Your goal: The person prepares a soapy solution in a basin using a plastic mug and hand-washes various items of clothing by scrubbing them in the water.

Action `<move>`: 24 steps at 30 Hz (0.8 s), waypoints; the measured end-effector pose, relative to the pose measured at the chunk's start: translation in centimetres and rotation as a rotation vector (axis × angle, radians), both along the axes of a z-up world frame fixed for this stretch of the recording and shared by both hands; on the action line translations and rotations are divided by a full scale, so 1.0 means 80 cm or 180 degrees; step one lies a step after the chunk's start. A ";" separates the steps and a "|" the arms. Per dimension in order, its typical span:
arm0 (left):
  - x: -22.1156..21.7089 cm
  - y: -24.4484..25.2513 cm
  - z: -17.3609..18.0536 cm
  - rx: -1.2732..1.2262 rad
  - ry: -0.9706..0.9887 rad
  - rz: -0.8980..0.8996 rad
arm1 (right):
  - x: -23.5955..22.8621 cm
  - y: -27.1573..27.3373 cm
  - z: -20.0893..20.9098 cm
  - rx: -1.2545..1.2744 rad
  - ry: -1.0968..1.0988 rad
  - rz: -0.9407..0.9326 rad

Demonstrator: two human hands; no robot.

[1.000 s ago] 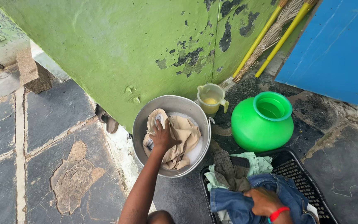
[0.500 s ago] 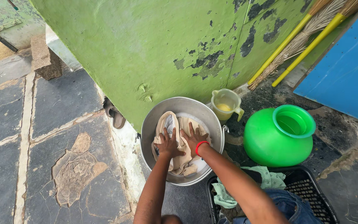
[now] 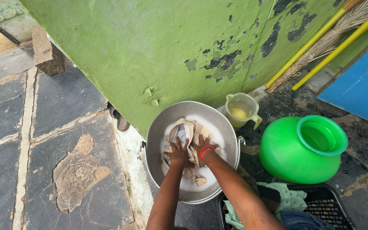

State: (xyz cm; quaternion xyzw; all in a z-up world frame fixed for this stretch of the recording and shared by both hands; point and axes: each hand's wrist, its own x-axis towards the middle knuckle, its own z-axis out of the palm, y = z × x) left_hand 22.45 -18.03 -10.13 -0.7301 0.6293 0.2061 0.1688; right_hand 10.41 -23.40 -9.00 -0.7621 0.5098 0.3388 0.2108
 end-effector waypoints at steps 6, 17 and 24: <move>0.005 -0.023 -0.046 0.0320 0.0032 0.0005 | 0.006 -0.020 -0.025 0.0182 0.0081 -0.0046; 0.008 -0.051 -0.142 0.0692 -0.0010 0.0168 | 0.017 -0.047 -0.069 0.0272 0.0019 0.0092; -0.001 -0.064 -0.125 0.1051 -0.0188 -0.0137 | 0.021 -0.067 -0.111 0.0338 -0.0026 0.0150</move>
